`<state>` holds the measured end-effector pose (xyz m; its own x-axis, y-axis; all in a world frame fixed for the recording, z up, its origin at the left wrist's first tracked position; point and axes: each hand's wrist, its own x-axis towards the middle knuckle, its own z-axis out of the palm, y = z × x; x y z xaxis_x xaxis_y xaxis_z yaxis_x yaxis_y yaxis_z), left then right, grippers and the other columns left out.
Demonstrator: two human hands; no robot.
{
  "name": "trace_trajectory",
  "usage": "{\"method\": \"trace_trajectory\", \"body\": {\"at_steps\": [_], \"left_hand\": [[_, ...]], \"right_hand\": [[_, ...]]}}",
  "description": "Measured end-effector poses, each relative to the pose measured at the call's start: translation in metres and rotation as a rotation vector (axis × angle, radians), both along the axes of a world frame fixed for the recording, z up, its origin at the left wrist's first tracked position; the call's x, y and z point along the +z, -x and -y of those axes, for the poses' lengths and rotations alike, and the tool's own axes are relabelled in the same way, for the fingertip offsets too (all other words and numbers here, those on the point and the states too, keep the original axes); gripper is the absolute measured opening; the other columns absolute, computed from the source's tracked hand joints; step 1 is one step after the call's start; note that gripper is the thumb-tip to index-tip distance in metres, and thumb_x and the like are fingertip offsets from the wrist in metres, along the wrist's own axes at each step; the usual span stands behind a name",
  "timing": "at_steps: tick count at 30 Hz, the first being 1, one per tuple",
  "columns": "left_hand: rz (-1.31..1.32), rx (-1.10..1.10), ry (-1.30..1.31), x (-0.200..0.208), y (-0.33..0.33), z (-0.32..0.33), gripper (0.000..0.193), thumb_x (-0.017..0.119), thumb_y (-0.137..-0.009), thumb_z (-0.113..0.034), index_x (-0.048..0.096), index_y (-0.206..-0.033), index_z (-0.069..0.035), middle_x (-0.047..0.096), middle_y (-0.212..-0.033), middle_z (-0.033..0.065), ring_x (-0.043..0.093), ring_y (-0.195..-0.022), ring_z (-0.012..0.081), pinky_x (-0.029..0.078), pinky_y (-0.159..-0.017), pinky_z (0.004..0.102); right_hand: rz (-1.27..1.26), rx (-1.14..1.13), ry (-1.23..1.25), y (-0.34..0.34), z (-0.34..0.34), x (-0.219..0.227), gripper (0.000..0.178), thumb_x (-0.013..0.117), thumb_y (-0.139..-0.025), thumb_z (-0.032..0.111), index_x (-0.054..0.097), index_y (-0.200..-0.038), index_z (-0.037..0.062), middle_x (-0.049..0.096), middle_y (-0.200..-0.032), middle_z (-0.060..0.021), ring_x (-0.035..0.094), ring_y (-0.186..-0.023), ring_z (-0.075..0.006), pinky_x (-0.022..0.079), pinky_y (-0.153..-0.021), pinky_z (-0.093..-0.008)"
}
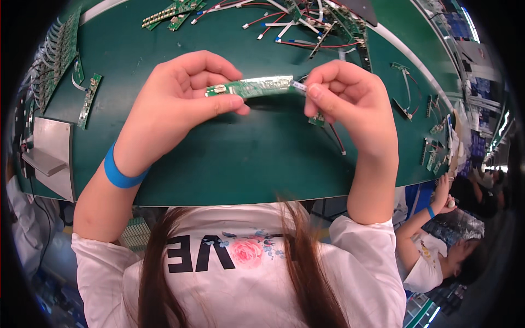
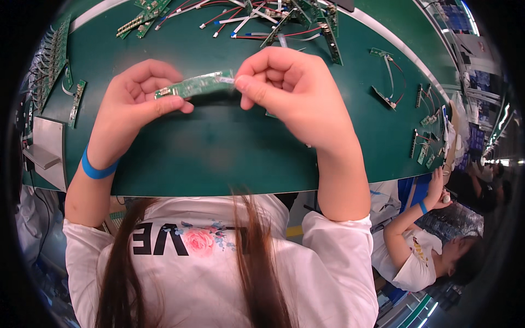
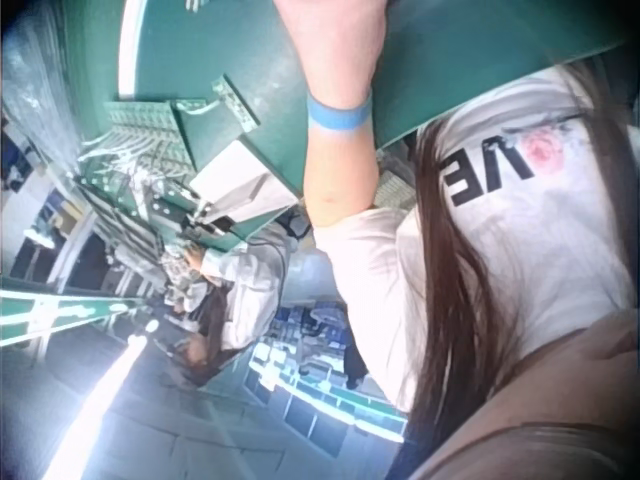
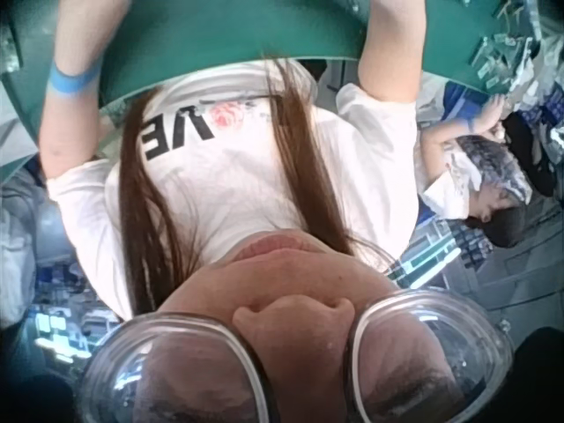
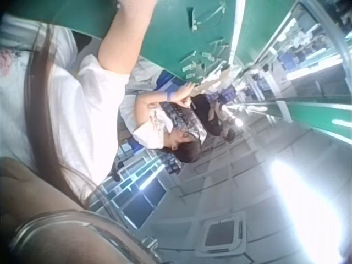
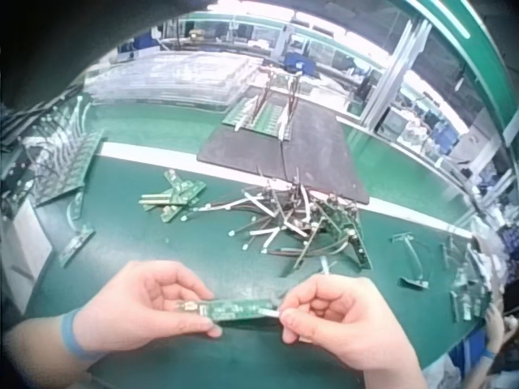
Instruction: The person assembles small electronic circuit boards by hand, attaching wires and grouping electrical components with connectors.
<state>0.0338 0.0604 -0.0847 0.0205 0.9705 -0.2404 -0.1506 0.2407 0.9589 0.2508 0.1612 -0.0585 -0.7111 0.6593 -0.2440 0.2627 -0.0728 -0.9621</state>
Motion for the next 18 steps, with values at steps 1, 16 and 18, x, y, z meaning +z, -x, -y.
{"method": "trace_trajectory", "body": {"at_steps": [1, 16, 18], "left_hand": [[0.058, -0.029, 0.008, -0.001, -0.003, 0.001, 0.024, 0.06, -0.081, 0.004, 0.052, -0.103, 0.004, 0.064, -0.091, 0.0121, 0.065, -0.084, 0.0165, 0.05, -0.076, 0.0224], [0.009, 0.061, -0.059, -0.007, -0.008, 0.0, 0.023, 0.054, -0.084, 0.004, 0.051, -0.107, 0.004, 0.064, -0.093, 0.013, 0.065, -0.088, 0.0185, 0.049, -0.082, 0.0259], [-0.009, 0.069, -0.053, -0.005, -0.009, 0.0, 0.022, 0.054, -0.085, 0.003, 0.051, -0.107, 0.004, 0.064, -0.093, 0.0128, 0.065, -0.088, 0.0183, 0.048, -0.083, 0.0259]], "right_hand": [[-0.073, -0.039, -0.022, 0.002, 0.007, -0.004, 0.009, 0.061, -0.084, 0.006, 0.06, -0.088, -0.0016, 0.061, -0.073, -0.0023, 0.049, -0.059, -0.0034, 0.039, -0.054, -0.0173], [-0.121, -0.201, -0.846, -0.008, -0.009, -0.026, 0.006, 0.056, -0.087, -0.002, 0.058, -0.09, -0.0062, 0.054, -0.079, -0.0035, 0.045, -0.06, -0.0064, 0.036, -0.053, -0.0172], [-0.252, -0.377, -0.662, -0.015, -0.012, -0.029, 0.011, 0.055, -0.09, 0.005, 0.058, -0.091, -0.0059, 0.054, -0.079, -0.0055, 0.048, -0.063, -0.0104, 0.041, -0.058, -0.0232]]}}
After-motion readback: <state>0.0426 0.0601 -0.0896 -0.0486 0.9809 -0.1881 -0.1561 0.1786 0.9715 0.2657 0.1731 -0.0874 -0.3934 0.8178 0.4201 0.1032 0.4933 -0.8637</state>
